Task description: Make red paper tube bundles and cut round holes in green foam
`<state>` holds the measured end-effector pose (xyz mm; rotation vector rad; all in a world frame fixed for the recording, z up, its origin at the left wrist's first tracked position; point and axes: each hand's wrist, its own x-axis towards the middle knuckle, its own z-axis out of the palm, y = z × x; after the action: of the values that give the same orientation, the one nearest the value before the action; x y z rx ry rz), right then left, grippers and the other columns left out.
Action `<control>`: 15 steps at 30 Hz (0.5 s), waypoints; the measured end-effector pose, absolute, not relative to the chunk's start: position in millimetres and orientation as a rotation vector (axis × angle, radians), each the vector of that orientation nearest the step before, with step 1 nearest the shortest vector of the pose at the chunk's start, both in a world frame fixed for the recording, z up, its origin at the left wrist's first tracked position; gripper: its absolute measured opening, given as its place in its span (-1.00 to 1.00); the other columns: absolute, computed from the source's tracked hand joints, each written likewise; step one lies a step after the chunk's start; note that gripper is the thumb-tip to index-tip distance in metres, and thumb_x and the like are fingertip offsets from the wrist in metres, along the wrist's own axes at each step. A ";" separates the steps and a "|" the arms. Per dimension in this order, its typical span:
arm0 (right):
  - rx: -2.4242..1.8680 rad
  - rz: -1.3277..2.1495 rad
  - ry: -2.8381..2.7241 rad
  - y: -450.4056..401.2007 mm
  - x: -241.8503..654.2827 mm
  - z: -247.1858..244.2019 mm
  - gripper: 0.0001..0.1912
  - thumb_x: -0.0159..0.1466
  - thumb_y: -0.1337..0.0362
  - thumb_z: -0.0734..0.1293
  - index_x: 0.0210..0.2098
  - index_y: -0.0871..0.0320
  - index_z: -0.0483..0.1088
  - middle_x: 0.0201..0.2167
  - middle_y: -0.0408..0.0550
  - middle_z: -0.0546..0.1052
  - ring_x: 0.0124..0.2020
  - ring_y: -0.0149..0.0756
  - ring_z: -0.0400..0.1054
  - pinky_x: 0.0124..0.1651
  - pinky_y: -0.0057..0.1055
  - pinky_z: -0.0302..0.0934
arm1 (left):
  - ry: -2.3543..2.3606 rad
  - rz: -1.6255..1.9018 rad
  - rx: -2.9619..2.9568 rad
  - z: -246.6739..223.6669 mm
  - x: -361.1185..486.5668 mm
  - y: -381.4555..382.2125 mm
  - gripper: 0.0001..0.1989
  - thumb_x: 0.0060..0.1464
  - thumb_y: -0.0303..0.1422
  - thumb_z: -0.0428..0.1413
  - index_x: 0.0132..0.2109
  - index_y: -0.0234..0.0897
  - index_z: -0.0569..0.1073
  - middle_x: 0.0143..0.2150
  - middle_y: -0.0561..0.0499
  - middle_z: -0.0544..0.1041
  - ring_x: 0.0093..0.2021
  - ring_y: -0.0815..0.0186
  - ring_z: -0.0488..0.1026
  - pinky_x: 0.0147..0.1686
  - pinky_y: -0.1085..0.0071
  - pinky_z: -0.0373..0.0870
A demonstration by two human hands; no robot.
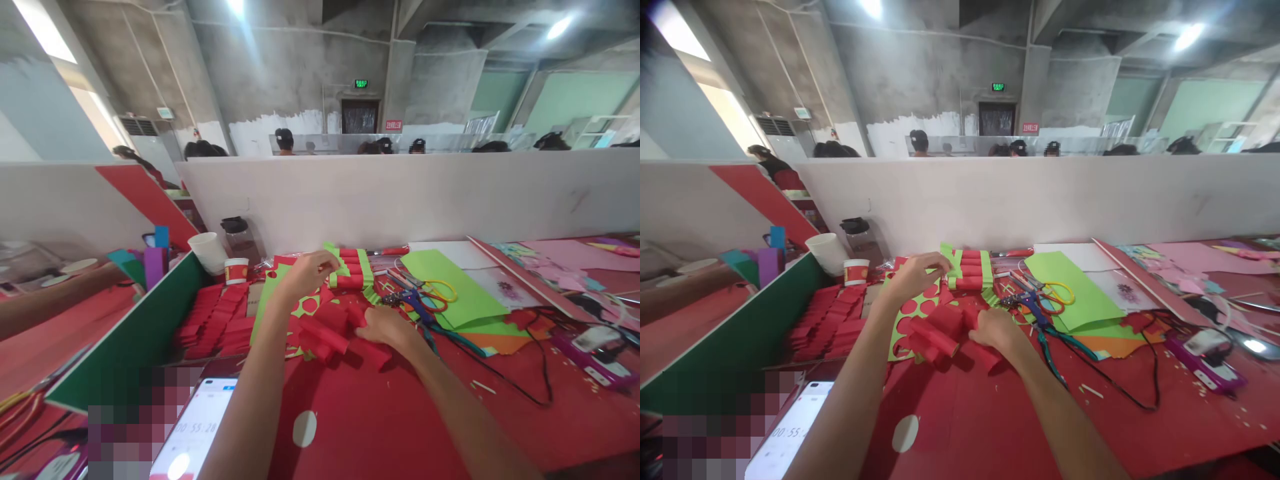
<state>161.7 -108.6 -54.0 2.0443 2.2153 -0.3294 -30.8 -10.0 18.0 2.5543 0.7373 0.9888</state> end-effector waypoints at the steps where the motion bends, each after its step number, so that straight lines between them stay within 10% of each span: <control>1: 2.043 -0.345 2.217 -108.5 166.4 -53.9 -0.61 0.22 0.06 0.26 -0.23 0.23 0.56 -0.20 0.27 0.61 -0.18 0.06 0.52 -0.27 -0.30 0.22 | 0.727 0.991 2.545 17.8 -31.5 -9.3 -0.80 0.08 -0.54 0.01 -0.29 -0.24 0.52 -0.20 0.00 0.59 -0.22 0.33 0.51 -0.21 0.44 0.40; 15: 2.200 -2.013 2.640 -99.7 235.2 -54.6 -0.50 0.22 -0.06 0.35 0.01 0.10 0.29 -0.29 -0.08 0.55 -0.35 -0.27 0.47 -0.36 -0.41 0.33 | 0.619 1.072 2.263 14.1 -45.7 -8.0 -0.90 0.06 -0.49 0.07 -0.35 -0.30 0.49 -0.23 -0.06 0.60 -0.22 0.33 0.52 -0.26 0.45 0.44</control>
<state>235.2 -99.7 -54.6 2.1996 2.6402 -2.0125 -45.7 -8.0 14.1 2.2632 0.6186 1.0721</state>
